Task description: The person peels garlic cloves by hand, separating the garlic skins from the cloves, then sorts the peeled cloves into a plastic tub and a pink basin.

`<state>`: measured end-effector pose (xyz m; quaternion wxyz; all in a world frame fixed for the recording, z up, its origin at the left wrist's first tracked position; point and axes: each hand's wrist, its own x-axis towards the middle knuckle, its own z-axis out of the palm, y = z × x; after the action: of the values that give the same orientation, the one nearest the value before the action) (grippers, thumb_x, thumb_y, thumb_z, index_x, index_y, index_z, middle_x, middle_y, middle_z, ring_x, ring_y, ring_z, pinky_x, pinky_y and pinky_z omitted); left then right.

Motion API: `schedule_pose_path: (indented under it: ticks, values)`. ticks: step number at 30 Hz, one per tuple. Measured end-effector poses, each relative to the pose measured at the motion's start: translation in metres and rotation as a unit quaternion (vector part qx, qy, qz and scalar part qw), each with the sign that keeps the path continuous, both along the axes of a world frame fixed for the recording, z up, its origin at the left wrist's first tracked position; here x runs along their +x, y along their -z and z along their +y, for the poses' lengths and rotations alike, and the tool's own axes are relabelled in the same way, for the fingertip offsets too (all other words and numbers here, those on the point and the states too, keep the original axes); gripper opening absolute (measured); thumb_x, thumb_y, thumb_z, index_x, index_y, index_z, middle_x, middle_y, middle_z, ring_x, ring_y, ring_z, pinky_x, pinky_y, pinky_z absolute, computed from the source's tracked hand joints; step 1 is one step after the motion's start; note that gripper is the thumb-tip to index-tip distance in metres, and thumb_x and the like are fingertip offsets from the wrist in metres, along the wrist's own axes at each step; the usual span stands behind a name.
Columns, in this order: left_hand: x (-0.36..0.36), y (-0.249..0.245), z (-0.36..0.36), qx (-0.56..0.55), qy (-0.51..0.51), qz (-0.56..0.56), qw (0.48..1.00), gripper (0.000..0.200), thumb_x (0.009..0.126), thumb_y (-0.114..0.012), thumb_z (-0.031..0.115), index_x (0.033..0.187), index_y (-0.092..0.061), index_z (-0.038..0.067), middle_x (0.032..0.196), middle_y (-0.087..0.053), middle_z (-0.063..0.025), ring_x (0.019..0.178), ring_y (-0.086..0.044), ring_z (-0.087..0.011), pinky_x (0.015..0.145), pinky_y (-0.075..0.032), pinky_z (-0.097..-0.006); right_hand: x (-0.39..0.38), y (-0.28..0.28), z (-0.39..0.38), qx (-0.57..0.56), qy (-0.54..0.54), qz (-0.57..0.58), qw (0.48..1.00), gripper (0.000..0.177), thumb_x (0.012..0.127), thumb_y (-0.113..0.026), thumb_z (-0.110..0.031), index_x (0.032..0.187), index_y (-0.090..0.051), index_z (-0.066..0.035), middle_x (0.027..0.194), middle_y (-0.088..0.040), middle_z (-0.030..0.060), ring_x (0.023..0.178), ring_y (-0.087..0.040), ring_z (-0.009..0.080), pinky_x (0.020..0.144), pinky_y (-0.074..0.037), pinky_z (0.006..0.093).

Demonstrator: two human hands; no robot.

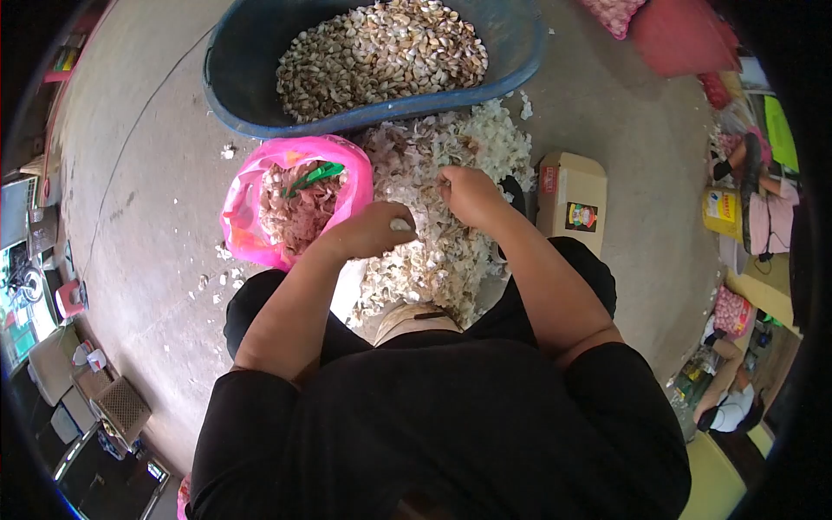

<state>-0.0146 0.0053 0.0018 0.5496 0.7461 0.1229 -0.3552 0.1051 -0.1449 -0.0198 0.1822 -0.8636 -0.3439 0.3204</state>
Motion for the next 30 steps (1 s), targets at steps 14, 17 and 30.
schedule_pose_path:
  ticks: [14,17,30]
  values:
    - [-0.026,-0.013,0.045,0.262,-0.093,-0.061,0.959,0.029,0.074,-0.052,0.013,0.101,-0.053,0.001,0.096,-0.056,-0.0185,0.092,-0.053,-0.0325,0.081,-0.040,-0.0360,0.059,-0.015,0.072,0.400,0.325,0.051,0.856,0.006,0.077,-0.051,-0.007,0.082,-0.053,-0.004,0.073,-0.057,0.0064,0.065,-0.056,0.0162,0.056,-0.044,0.0288]
    - [-0.033,-0.013,0.049,0.228,-0.087,-0.083,0.966,0.028,0.074,-0.052,0.012,0.100,-0.054,0.001,0.096,-0.056,-0.0185,0.092,-0.053,-0.0327,0.080,-0.040,-0.0366,0.038,0.052,0.089,0.273,0.042,-0.089,0.957,0.005,0.071,-0.053,-0.005,0.076,-0.055,-0.007,0.071,-0.057,0.0116,0.066,-0.057,0.0285,0.060,-0.044,0.0361]
    - [-0.037,-0.015,0.064,0.124,-0.114,-0.097,0.981,0.024,0.074,-0.052,0.004,0.097,-0.052,0.000,0.092,-0.055,-0.0166,0.086,-0.054,-0.0303,0.074,-0.042,-0.0347,0.020,0.233,0.118,-0.190,-0.239,-0.052,0.951,0.031,0.078,-0.044,-0.021,0.102,-0.055,-0.004,0.104,-0.055,0.0149,0.097,-0.052,0.0291,0.081,-0.042,0.0392]
